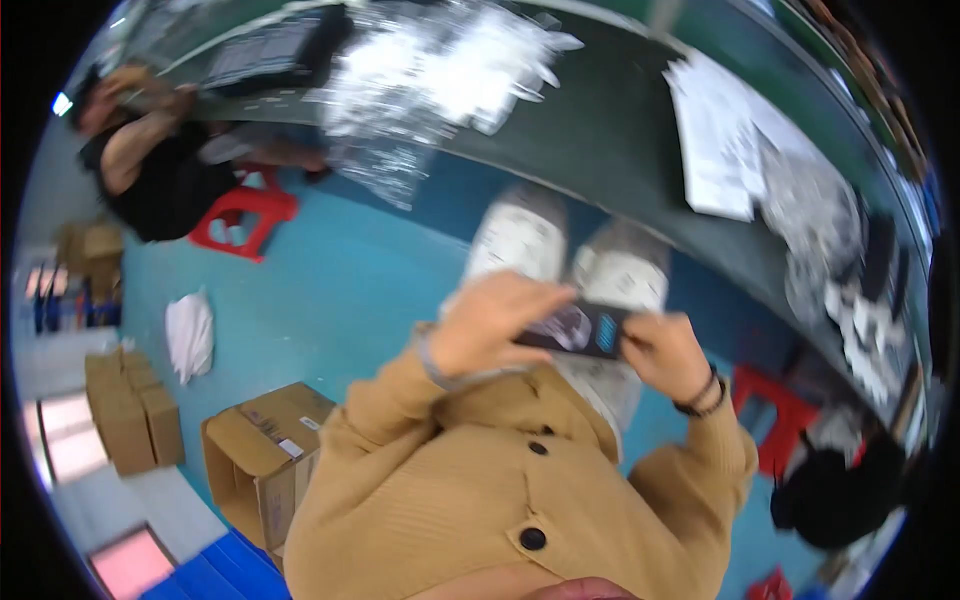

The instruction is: Insert instruction manuals and accessories into hair dryer product boxes on an assembly line.

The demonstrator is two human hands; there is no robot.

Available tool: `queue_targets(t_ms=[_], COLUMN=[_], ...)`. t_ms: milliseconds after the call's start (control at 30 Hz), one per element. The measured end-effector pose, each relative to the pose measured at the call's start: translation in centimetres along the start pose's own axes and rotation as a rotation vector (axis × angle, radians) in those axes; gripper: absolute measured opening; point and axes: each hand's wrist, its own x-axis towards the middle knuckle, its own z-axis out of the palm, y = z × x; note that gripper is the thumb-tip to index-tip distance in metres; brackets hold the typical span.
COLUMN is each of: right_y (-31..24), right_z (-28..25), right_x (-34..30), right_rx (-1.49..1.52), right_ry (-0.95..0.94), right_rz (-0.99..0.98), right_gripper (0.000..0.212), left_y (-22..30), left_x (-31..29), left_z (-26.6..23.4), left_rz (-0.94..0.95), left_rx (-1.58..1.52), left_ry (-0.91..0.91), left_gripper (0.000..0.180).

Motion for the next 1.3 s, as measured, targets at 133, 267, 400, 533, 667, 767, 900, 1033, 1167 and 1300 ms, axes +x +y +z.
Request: queue_targets(t_ms=[133, 267, 400, 533, 667, 767, 900, 1033, 1167, 1300], right_y=[2.2, 1.9, 3.7, 1.5, 0.0, -0.1, -0.5, -0.4, -0.1, 0.5], right_z=[2.0, 1.4, 0.8, 1.0, 0.7, 0.8, 0.6, 0.6, 0.4, -0.1], right_x=[-2.9, -4.3, -5.3, -4.7, -3.8, -3.9, -3.5, -3.4, -3.5, -3.8], right_rx=[0.323, 0.697, 0.180, -0.146, -0.186, -0.206, -0.183, -0.164, -0.148, -0.111], right_ry=[-0.138, -0.102, 0.202, 0.338, 0.209, 0.097, 0.069, 0.001, 0.044, 0.105], right_rz=[0.338, 0.461, 0.289, -0.016, -0.094, -0.032, -0.002, 0.030, 0.030, -0.014], right_gripper=[0.018, 0.028, 0.035, 0.061, 0.069, 0.068, 0.069, 0.073, 0.070, 0.067], left_y=[-0.3, 0.1, 0.0, -0.5, -0.6, -0.4, 0.0, 0.0, -0.1, 0.0], left_x=[-1.2, -1.6, -1.4, -0.8, -0.1, 0.2, 0.1, -0.2, 0.3, 1.1], left_z=[2.8, 2.6, 2.4, 2.7, 3.2, 3.5, 3.0, 3.0, 3.3, 3.7], left_rz=[0.066, 0.017, -0.023, -0.018, -0.014, 0.016, 0.014, -0.018, -0.019, 0.015], left_rx=[-0.077, -0.061, -0.065, -0.068, -0.148, -0.149, -0.161, -0.157, -0.189, -0.182], left_ry=[-0.041, -0.074, -0.060, -0.068, -0.162, -0.171, -0.189, -0.210, -0.219, -0.180], left_gripper=[0.073, 0.076, 0.079, 0.081, 0.082, 0.083, 0.084, 0.083, 0.083, 0.083])
